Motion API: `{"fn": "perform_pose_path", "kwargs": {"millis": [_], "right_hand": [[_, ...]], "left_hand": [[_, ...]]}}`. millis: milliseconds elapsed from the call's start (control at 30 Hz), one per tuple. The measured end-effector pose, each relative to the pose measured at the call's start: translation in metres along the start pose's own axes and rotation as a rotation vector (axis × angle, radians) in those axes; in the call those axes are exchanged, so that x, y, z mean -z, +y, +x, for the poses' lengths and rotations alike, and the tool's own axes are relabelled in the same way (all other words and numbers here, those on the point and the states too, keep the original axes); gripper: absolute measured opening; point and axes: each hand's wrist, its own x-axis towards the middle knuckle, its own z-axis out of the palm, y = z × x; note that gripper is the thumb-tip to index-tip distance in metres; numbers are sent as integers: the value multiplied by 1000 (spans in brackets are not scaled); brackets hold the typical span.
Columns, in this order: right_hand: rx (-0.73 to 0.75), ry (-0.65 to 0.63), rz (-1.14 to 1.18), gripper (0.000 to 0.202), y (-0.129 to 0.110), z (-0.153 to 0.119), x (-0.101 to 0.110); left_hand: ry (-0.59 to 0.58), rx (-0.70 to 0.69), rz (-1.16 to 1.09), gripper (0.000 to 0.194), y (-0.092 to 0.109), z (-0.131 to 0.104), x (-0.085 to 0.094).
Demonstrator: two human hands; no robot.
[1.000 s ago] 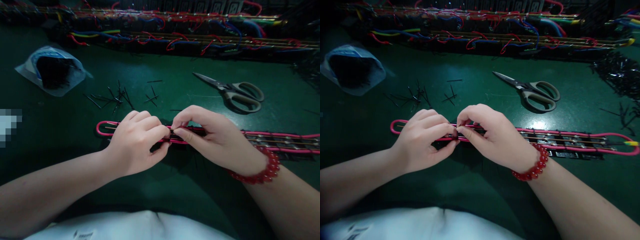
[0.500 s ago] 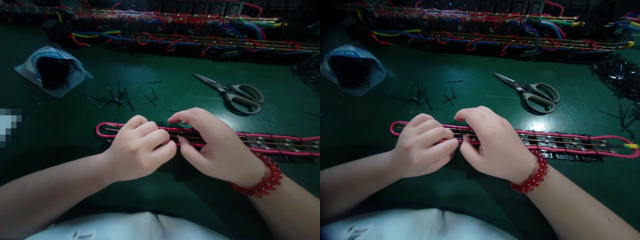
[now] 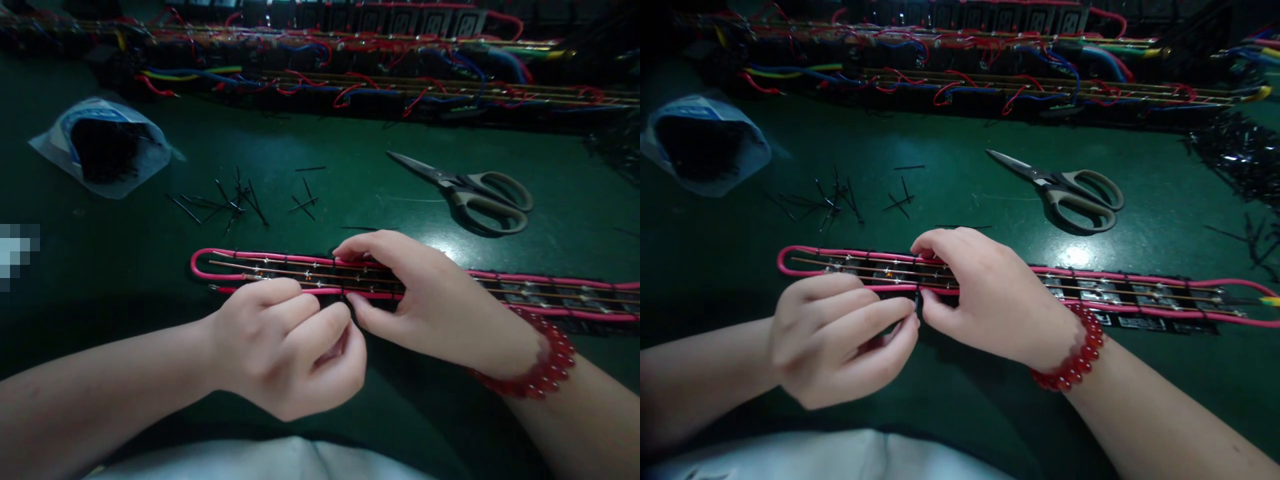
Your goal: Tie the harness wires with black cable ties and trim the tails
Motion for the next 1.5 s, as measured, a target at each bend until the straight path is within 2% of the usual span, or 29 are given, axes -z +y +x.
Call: {"fn": "perform_pose_path", "kwargs": {"millis": [167,500,833,1333,1500], "right_hand": [[-5,-30,-4,28,-1,1,1],[-23,-62,-38,27,-1,2,1],[-25,-61,-92,25,0,2,-1],[-17,-39,-111,22,-1,1,-1],[-11,-33,-117,22,-1,2,-2]], "left_hand": [[24,-3,66,15,4,-5,-1],[23,-17,88,16,1,0,2],[140,-33,98,9,0,0,-3],[104,-57,50,11,-2,8,6],[46,-127,44,14,-4,5,2]]}}
